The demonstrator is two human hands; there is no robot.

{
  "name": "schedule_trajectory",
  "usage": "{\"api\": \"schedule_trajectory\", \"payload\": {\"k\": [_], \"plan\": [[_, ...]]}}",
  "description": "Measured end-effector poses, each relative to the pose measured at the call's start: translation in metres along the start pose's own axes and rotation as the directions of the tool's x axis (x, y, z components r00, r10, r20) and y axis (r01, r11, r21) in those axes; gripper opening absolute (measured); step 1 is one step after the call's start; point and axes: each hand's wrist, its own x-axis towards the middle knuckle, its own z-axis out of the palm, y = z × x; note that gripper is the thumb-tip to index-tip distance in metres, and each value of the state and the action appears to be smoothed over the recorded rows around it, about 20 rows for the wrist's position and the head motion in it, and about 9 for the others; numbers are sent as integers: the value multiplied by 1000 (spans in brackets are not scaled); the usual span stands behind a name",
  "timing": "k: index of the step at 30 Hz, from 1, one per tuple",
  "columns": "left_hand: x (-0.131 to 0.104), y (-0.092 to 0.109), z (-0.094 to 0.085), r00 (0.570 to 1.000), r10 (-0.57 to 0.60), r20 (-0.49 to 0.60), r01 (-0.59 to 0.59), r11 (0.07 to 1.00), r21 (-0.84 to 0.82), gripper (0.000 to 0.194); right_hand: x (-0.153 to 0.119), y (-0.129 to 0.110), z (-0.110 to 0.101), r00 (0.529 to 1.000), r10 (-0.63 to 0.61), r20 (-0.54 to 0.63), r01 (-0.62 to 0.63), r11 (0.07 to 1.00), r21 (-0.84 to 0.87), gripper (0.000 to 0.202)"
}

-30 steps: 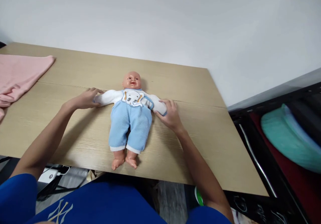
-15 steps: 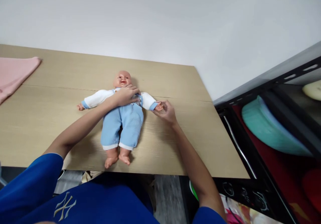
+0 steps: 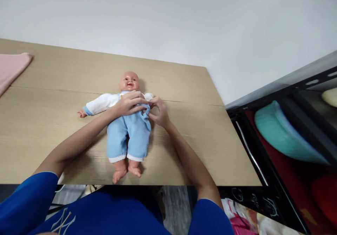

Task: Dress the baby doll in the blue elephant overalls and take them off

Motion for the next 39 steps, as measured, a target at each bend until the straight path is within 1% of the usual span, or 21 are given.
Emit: {"api": "schedule_trajectory", "payload": {"k": [3,5,6,8,11,13,15,17,19,22,24,27,28,29,31,33,35,36,37,39], "plan": [[7,-5,1,990,-110,-89,95,982,-161,57,-13,-10,-3,999,-33,18,35,994,-108,41],[12,-11,4,975,-184,-127,152,961,-230,50,-19,-14,-4,999,-48,-2,47,992,-116,43],[14,-14,6,969,-206,-134,170,956,-239,47,-20,-14,-4,999,-43,-20,41,995,-96,44],[15,-19,9,968,-221,-121,195,961,-196,42,-22,-13,0,999,17,-49,-18,1000,-15,46],[12,-21,11,973,-223,-58,219,973,-74,30,-20,-6,10,978,202,-45,-192,967,165,53],[10,-20,12,973,-231,-29,230,973,-20,22,-18,-1,17,948,316,-28,-289,898,333,56],[9,-20,11,969,-247,-26,247,969,3,19,-16,2,22,916,402,-4,-349,802,485,59],[9,-21,11,963,-267,-33,267,964,-7,20,-15,5,24,893,449,12,-380,741,553,62],[9,-22,11,956,-289,-43,287,957,-46,23,-15,8,25,891,455,-8,-379,753,537,65],[9,-23,11,950,-310,-46,304,947,-100,28,-18,16,26,912,404,-73,-345,850,398,66],[9,-23,11,950,-308,-41,303,947,-104,28,-19,23,28,919,369,-142,-316,902,294,63],[9,-23,11,951,-308,-38,304,949,-84,26,-19,32,31,903,332,-274,-272,933,235,53],[9,-23,11,950,-311,-41,307,949,-78,25,-18,34,31,899,325,-295,-264,937,228,51],[9,-23,11,949,-313,-44,309,948,-75,25,-18,36,30,900,321,-295,-263,939,220,50],[9,-23,12,947,-316,-53,312,947,-72,24,-18,37,26,916,313,-253,-267,943,198,52],[9,-24,13,948,-313,-59,309,948,-72,24,-18,36,23,937,291,-191,-256,949,185,65],[9,-24,14,952,-301,-63,296,952,-72,24,-17,34,21,951,267,-157,-235,952,198,77],[9,-24,15,954,-292,-67,287,955,-72,24,-15,33,20,952,263,-154,-231,952,200,77],[9,-24,15,957,-283,-72,278,958,-73,23,-13,33,20,954,265,-143,-239,955,177,74],[10,-24,16,958,-272,-88,267,961,-70,22,-4,32,21,956,279,-93,-273,959,73,60]]}}
